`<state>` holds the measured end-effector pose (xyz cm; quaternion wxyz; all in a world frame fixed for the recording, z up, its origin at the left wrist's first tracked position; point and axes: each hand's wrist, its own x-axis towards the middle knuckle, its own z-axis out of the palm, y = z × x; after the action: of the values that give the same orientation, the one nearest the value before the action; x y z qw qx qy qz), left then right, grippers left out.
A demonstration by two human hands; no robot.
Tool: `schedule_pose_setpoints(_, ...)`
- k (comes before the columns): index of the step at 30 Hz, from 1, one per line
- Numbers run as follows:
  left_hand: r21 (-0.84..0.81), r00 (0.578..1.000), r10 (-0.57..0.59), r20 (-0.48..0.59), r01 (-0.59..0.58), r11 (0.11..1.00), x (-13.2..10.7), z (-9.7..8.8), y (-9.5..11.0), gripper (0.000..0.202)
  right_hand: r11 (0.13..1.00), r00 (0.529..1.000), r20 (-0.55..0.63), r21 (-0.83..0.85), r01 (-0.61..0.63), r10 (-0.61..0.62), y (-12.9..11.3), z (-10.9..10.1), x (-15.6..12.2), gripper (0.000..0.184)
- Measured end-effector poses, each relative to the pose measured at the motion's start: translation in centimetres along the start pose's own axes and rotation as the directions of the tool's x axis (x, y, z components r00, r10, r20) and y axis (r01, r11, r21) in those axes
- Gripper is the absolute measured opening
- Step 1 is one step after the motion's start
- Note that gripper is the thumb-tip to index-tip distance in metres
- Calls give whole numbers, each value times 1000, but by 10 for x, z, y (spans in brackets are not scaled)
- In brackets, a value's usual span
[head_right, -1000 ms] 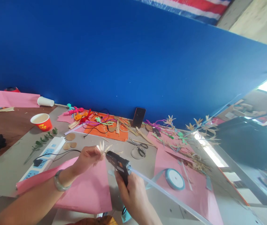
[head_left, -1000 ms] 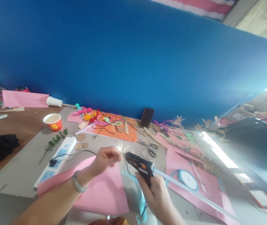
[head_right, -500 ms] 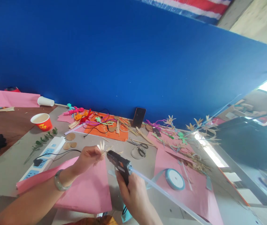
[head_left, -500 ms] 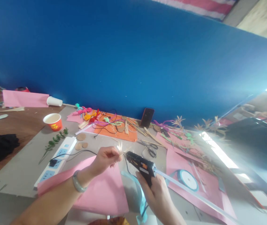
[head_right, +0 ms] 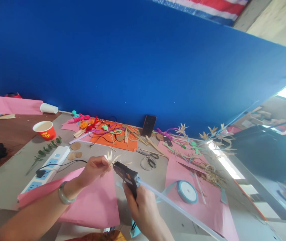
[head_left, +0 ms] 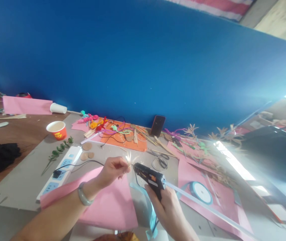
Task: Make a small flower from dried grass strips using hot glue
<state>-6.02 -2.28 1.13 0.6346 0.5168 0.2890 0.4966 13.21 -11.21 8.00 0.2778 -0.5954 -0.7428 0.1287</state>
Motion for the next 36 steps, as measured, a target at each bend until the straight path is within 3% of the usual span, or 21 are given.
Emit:
schedule_pose_setpoints(7, 6, 1000, 0, -1, 0, 1000, 1, -1, 0, 27, 1000, 1000, 28, 3, 7, -7, 0, 0, -2, 36)
schedule_pose_setpoints(14, 10, 1000, -10, -4, 10, 1000, 0, 0, 0, 27, 998, 999, -37, -65, 14, -17, 4, 3, -3, 39)
schedule_pose_setpoints(36, 16, 1000, -2, 13, 2, 1000, 0, -3, -3, 24, 999, 1000, 24, -27, 19, -18, -1, -1, -4, 33)
